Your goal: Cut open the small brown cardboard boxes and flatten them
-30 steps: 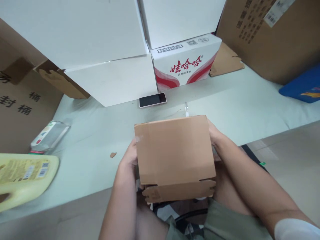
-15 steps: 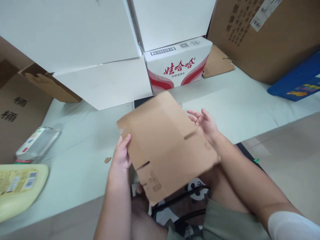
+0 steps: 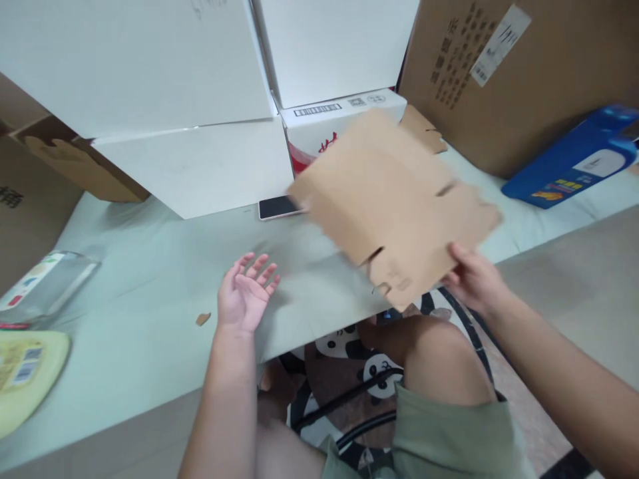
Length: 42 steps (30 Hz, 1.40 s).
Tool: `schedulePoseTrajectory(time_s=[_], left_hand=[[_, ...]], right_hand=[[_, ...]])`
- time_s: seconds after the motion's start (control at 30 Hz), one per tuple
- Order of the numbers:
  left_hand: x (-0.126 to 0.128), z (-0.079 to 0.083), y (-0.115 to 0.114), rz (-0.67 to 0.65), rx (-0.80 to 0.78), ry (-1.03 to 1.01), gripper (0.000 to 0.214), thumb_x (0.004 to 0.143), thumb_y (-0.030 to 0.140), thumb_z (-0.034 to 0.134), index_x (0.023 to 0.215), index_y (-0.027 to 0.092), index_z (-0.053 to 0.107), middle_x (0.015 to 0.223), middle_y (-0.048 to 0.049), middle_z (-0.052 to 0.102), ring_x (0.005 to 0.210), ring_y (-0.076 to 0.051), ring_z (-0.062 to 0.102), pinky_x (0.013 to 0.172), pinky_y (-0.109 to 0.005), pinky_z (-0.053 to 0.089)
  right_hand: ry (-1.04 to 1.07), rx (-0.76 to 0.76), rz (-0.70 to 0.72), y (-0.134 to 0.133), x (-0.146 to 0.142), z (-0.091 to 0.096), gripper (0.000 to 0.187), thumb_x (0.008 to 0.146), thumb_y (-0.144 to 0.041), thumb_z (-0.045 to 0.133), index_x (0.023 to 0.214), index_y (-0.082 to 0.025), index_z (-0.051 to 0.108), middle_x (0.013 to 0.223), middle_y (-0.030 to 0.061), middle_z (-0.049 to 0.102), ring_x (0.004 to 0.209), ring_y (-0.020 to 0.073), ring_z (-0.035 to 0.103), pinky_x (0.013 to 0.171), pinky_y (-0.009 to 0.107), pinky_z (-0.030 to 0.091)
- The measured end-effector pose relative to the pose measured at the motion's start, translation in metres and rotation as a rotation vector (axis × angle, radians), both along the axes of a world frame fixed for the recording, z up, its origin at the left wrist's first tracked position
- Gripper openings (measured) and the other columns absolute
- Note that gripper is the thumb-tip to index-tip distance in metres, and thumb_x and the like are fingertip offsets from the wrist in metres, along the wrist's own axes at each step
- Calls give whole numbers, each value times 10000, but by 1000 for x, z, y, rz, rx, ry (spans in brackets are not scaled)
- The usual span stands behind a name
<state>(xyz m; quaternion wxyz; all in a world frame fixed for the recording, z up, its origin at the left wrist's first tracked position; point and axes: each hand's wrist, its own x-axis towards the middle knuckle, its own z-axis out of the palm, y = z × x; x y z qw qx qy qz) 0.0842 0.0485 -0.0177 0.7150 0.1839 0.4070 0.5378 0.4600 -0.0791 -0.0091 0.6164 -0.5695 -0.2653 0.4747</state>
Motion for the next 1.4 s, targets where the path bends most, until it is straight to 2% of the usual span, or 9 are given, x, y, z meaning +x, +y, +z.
schedulePoseTrajectory(time_s=[0.17,0.4,0.57,0.7,0.83,0.97,1.1,1.2,1.4], left_hand=[[1,1,-1,15,-37,14,155,727,321,695,794,186,658,711,-4,671,614,-151,656,617,-299,581],[8,-1,1,6,-34,27,181,684,331,698,768,174,665,690,-5,644,595,-147,637,589,-290,568],[-1,0,5,10,-30,19,178,675,323,715,763,179,659,689,-6,640,598,-142,631,600,-278,565],[-7,0,5,4,-2,0,180,688,330,708,774,179,659,692,-9,641,600,-142,628,598,-273,558],[-12,4,-5,10,18,-43,199,701,358,699,781,184,648,700,-5,641,596,-136,623,601,-272,549],[-29,12,-19,65,20,-115,192,714,351,682,784,177,644,697,3,629,591,-120,617,610,-256,524],[-55,19,-28,126,41,-173,163,750,336,668,785,179,642,681,7,613,580,-110,587,609,-243,484],[-77,22,-34,179,59,-233,164,756,335,666,782,175,641,683,7,603,579,-105,574,615,-242,463],[-110,25,-41,256,100,-363,159,756,328,656,772,170,635,677,4,592,580,-108,565,611,-245,448]], right_hand=[[-268,35,-497,-32,95,16,254,691,-337,862,722,-333,610,720,4,591,501,111,458,343,266,309],[-405,-35,-392,97,126,34,142,886,-166,587,784,-250,535,793,4,640,666,97,637,645,259,569],[-529,-231,95,116,61,-3,139,779,-141,710,901,-192,671,769,50,719,647,163,674,694,341,586],[-1115,-285,518,113,-12,-20,429,904,-336,606,1325,-253,602,983,53,746,827,202,699,846,360,545],[-1402,-377,587,130,-58,-17,458,938,-515,518,1325,-286,603,1103,95,737,1062,292,678,872,388,509],[-1469,-493,554,143,-73,-9,347,850,-422,640,1113,-195,650,951,140,749,951,317,704,782,384,505],[-1470,-514,579,147,-85,0,381,766,-241,647,1139,-172,604,902,119,750,832,269,715,721,352,520],[-1153,-362,670,146,-110,4,288,750,-278,620,1028,-200,613,943,82,733,800,220,714,708,330,552],[-742,-17,775,177,-239,14,174,669,-330,602,806,-231,559,656,-20,578,656,171,581,623,304,463]])
